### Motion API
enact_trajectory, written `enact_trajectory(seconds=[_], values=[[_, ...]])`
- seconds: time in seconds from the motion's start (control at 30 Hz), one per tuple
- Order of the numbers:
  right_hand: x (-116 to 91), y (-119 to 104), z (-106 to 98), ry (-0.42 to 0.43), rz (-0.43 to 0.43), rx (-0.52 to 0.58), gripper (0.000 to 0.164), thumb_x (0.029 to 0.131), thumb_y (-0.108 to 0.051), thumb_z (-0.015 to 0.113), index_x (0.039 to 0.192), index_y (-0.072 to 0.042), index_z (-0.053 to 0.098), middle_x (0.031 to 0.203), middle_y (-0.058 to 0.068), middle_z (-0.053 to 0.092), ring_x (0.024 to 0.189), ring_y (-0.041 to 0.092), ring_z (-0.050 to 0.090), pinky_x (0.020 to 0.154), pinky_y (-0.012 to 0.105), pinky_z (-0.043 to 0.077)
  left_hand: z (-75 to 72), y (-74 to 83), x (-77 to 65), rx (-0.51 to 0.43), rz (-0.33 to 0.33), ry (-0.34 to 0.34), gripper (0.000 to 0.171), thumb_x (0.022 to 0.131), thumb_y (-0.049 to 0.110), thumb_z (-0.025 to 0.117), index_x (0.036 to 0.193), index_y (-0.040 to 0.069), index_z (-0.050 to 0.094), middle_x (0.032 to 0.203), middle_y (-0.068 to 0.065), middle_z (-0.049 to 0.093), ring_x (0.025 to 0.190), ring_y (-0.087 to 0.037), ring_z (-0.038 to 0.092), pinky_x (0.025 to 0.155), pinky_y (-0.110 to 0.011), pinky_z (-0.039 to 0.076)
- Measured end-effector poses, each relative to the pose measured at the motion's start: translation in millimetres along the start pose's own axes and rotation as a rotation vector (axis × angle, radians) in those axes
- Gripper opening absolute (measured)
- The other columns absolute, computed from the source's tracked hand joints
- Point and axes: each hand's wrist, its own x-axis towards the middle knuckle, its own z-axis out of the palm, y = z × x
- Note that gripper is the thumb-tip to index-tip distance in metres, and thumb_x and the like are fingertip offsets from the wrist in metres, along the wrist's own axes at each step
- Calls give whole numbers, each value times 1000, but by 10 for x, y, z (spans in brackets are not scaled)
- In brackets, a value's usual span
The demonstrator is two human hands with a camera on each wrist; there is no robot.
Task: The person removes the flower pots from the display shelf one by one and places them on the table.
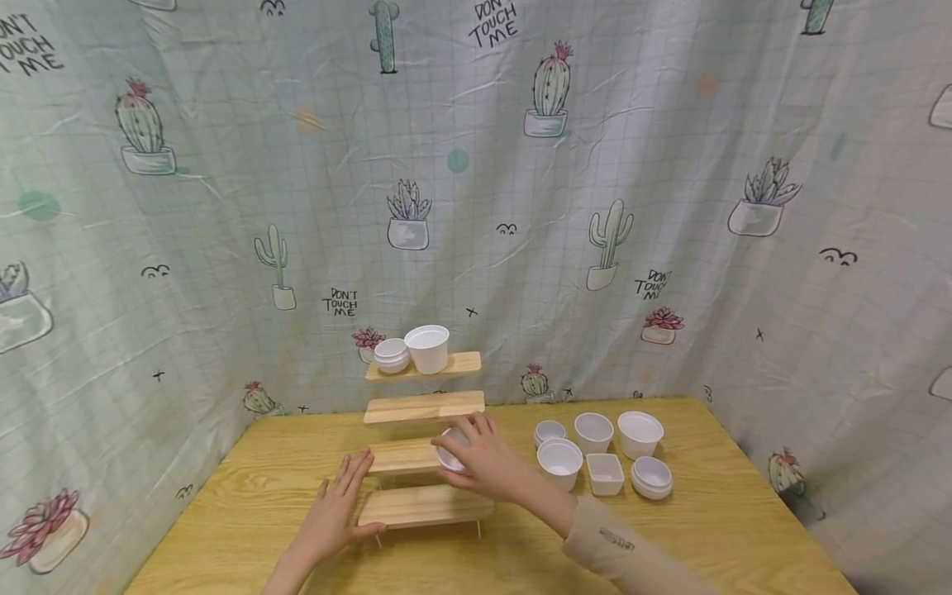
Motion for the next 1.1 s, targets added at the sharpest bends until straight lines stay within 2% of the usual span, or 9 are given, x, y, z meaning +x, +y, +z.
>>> enact_trajectory(seconds=[0.07,0.33,0.57,0.67,0.83,0.93,1.1], values=[[-57,15,-2,8,1,3,38,89,-49,44,119,-27,50,123,4,45,102,19,39,81,39,40,3,-3,-1,0,3,5,108,58,61,68,143,14,19,151,0,14,133,-40,22,94,-69,27],[-277,107,-17,96,12,-50,40,79,-38,64,115,-25,54,118,5,50,97,21,44,75,39,43,0,6,3,4,6,9,108,59,62,67,143,14,20,150,-2,16,133,-39,22,93,-69,27],[-497,208,-30,108,29,-74,41,76,-33,67,115,-24,56,116,5,51,96,21,45,75,41,43,-12,21,-3,-11,-17,-18,108,58,60,68,143,14,19,151,-1,15,134,-39,19,95,-69,25],[-582,252,-41,134,22,-82,37,80,-36,64,113,-23,57,114,6,52,96,22,45,77,43,42,-17,23,0,-12,-16,-17,108,59,60,68,143,14,19,151,-1,15,134,-40,19,95,-69,25],[-713,326,-59,164,30,-110,37,89,-48,43,113,-23,57,113,6,52,97,24,45,77,44,41,-18,26,4,-11,-11,-13,108,59,60,68,143,14,19,151,-1,15,134,-39,19,95,-69,25],[-784,359,-79,157,47,-110,34,87,-45,50,113,-24,57,113,5,52,96,23,44,76,43,41,-18,27,3,-9,-10,-13,108,59,60,68,143,14,19,151,-1,15,133,-40,20,95,-69,26],[-882,394,-112,133,57,-129,40,75,-34,68,112,-24,57,112,4,52,95,21,43,73,41,40,-14,26,0,-9,-8,-7,108,58,59,69,143,13,20,150,-2,17,133,-39,21,95,-69,25]])
